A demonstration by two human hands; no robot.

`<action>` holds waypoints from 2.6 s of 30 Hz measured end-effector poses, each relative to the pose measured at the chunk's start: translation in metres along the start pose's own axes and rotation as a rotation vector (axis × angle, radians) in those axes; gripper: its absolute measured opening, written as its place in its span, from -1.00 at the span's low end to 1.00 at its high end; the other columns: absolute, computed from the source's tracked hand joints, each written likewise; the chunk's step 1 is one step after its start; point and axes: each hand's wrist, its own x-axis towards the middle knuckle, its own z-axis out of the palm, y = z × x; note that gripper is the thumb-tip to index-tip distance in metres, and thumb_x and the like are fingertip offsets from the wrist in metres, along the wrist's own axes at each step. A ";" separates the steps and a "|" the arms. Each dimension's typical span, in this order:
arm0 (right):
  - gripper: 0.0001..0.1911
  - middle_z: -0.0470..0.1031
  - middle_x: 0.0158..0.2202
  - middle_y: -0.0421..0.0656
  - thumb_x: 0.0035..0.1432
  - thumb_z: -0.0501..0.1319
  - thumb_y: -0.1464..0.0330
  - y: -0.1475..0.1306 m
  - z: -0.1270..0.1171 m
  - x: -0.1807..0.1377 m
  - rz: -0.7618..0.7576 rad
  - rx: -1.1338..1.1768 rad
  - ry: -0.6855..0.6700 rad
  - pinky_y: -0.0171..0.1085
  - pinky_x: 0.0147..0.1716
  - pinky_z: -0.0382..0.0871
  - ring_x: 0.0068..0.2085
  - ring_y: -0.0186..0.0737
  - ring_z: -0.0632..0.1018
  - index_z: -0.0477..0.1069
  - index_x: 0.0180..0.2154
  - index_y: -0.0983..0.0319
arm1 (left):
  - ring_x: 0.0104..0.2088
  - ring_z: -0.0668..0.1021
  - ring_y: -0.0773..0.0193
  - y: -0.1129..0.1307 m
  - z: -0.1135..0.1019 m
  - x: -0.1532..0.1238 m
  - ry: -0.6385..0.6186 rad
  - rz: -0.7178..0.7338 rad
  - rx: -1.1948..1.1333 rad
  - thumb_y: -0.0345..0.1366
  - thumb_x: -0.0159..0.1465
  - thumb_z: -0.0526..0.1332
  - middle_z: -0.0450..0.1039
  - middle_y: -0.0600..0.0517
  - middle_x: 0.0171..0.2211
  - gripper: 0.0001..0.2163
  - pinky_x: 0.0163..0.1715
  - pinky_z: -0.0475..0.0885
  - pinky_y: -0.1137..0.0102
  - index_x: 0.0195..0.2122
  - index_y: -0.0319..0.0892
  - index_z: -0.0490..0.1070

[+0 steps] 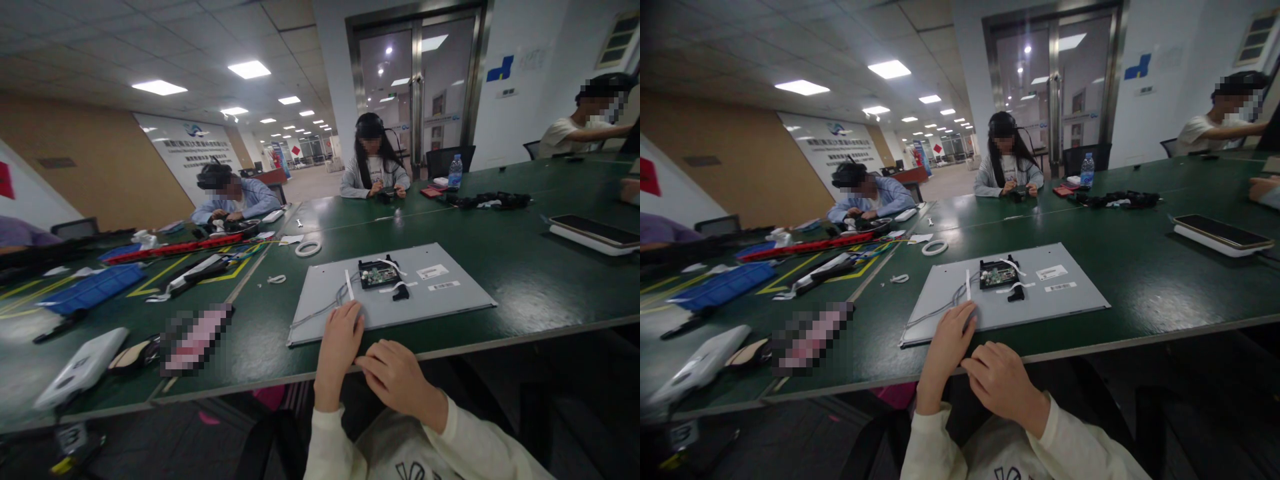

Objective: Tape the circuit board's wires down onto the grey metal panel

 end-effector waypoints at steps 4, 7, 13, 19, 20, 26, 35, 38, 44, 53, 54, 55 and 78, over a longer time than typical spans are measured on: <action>-0.81 0.40 -0.33 -0.15 0.17 0.10 0.48 0.000 -0.001 0.000 0.002 0.005 0.008 -0.23 -0.26 0.21 -0.29 -0.24 0.36 0.43 -0.21 0.19 | 0.12 0.41 0.18 0.001 0.000 0.000 0.001 -0.002 0.009 -0.36 0.35 -0.01 0.39 -0.06 0.11 -0.71 0.19 0.23 0.16 0.06 -0.13 0.34; -0.80 0.41 -0.33 -0.16 0.17 0.11 0.49 -0.002 -0.002 0.002 0.019 0.022 0.001 -0.23 -0.25 0.21 -0.29 -0.23 0.37 0.44 -0.21 0.18 | 0.13 0.41 0.20 0.002 -0.001 0.001 -0.004 -0.005 0.008 -0.36 0.35 -0.01 0.39 -0.06 0.10 -0.71 0.19 0.23 0.17 0.06 -0.13 0.34; -0.80 0.46 -0.32 -0.16 0.21 0.09 0.47 -0.001 -0.024 0.016 0.021 0.091 -0.151 -0.29 -0.25 0.25 -0.26 -0.26 0.43 0.46 -0.19 0.18 | 0.13 0.41 0.19 0.001 -0.002 0.001 -0.028 -0.010 0.023 -0.36 0.35 0.00 0.39 -0.08 0.11 -0.71 0.18 0.23 0.16 0.06 -0.15 0.33; -0.81 0.52 -0.32 -0.13 0.25 0.10 0.40 0.055 -0.078 0.072 0.043 0.034 -0.297 -0.31 -0.25 0.28 -0.28 -0.27 0.49 0.51 -0.24 0.21 | 0.12 0.41 0.19 0.000 -0.001 0.000 -0.022 0.001 0.016 -0.36 0.36 -0.01 0.38 -0.08 0.12 -0.71 0.18 0.23 0.18 0.07 -0.16 0.32; -0.80 0.53 -0.30 -0.12 0.25 0.11 0.40 0.071 -0.085 0.085 0.068 0.028 -0.302 -0.31 -0.23 0.28 -0.26 -0.26 0.50 0.52 -0.23 0.22 | 0.12 0.41 0.20 -0.001 -0.001 0.000 -0.024 0.002 0.011 -0.36 0.36 -0.01 0.38 -0.08 0.12 -0.71 0.18 0.22 0.18 0.07 -0.15 0.32; -0.72 0.54 -0.18 -0.06 0.22 0.07 0.44 0.173 -0.080 0.132 0.263 0.068 -0.289 -0.34 -0.16 0.28 -0.19 -0.24 0.51 0.54 -0.19 0.30 | 0.11 0.41 0.11 0.008 -0.004 0.004 -0.015 -0.045 0.065 -0.35 0.35 0.00 0.40 -0.03 0.10 -0.73 0.18 0.16 -0.01 0.01 -0.08 0.37; -0.77 0.48 -0.45 -0.15 0.04 0.05 0.44 0.217 -0.073 0.103 0.472 0.254 -0.392 -0.39 -0.38 0.24 -0.41 -0.33 0.46 0.49 -0.41 0.33 | -0.09 0.52 0.19 0.060 -0.006 0.084 -0.078 0.095 0.012 -0.36 0.35 -0.02 0.50 -0.07 -0.13 -0.74 -0.04 0.38 0.30 -0.12 -0.20 0.45; -0.75 0.42 -0.54 -0.18 0.02 0.03 0.40 0.213 -0.081 0.101 0.533 0.345 -0.514 -0.39 -0.47 0.20 -0.49 -0.35 0.41 0.46 -0.47 0.33 | -0.14 0.52 0.13 0.076 0.012 0.088 -0.072 -0.010 0.063 -0.37 0.34 -0.02 0.49 -0.14 -0.19 -0.75 -0.11 0.40 0.27 -0.22 -0.25 0.46; -0.73 0.35 -0.63 -0.23 0.03 0.08 0.36 0.207 -0.078 0.098 0.486 0.285 -0.638 -0.39 -0.50 0.15 -0.57 -0.40 0.33 0.52 -0.45 0.33 | -0.09 0.49 0.10 0.099 0.045 0.066 -0.011 -0.119 0.051 -0.42 0.33 -0.03 0.44 -0.20 -0.11 -0.73 -0.09 0.36 0.24 -0.05 -0.29 0.38; -0.75 0.39 -0.62 -0.17 0.00 0.08 0.40 0.205 -0.069 0.097 0.565 0.219 -0.665 -0.40 -0.54 0.14 -0.58 -0.39 0.34 0.50 -0.50 0.35 | 0.10 0.42 0.01 0.104 0.053 0.059 -0.020 -0.134 0.066 -0.54 0.30 -0.12 0.36 -0.37 0.07 -0.56 0.05 0.28 0.11 0.21 -0.44 0.15; -0.76 0.39 -0.63 -0.16 0.00 0.08 0.41 0.204 -0.068 0.098 0.565 0.197 -0.663 -0.40 -0.54 0.14 -0.57 -0.39 0.35 0.49 -0.52 0.35 | 0.10 0.42 0.00 0.105 0.052 0.059 -0.027 -0.139 0.065 -0.54 0.30 -0.12 0.36 -0.39 0.07 -0.54 0.05 0.28 0.12 0.23 -0.45 0.11; -0.76 0.39 -0.63 -0.16 -0.01 0.07 0.41 0.202 -0.068 0.098 0.565 0.174 -0.662 -0.39 -0.54 0.13 -0.57 -0.38 0.35 0.48 -0.54 0.35 | 0.10 0.42 0.00 0.106 0.052 0.059 -0.031 -0.143 0.062 -0.55 0.30 -0.12 0.35 -0.40 0.08 -0.53 0.04 0.29 0.12 0.25 -0.46 0.09; -0.65 0.47 -0.03 0.00 0.23 0.10 0.36 0.234 -0.032 0.090 0.214 0.073 -0.091 -0.20 0.01 0.32 -0.03 -0.16 0.48 0.46 0.01 0.27 | 0.10 0.42 0.08 0.102 0.065 0.053 0.080 -0.083 0.139 -0.48 0.32 -0.05 0.38 -0.27 0.07 -0.62 0.06 0.29 0.18 0.15 -0.39 0.24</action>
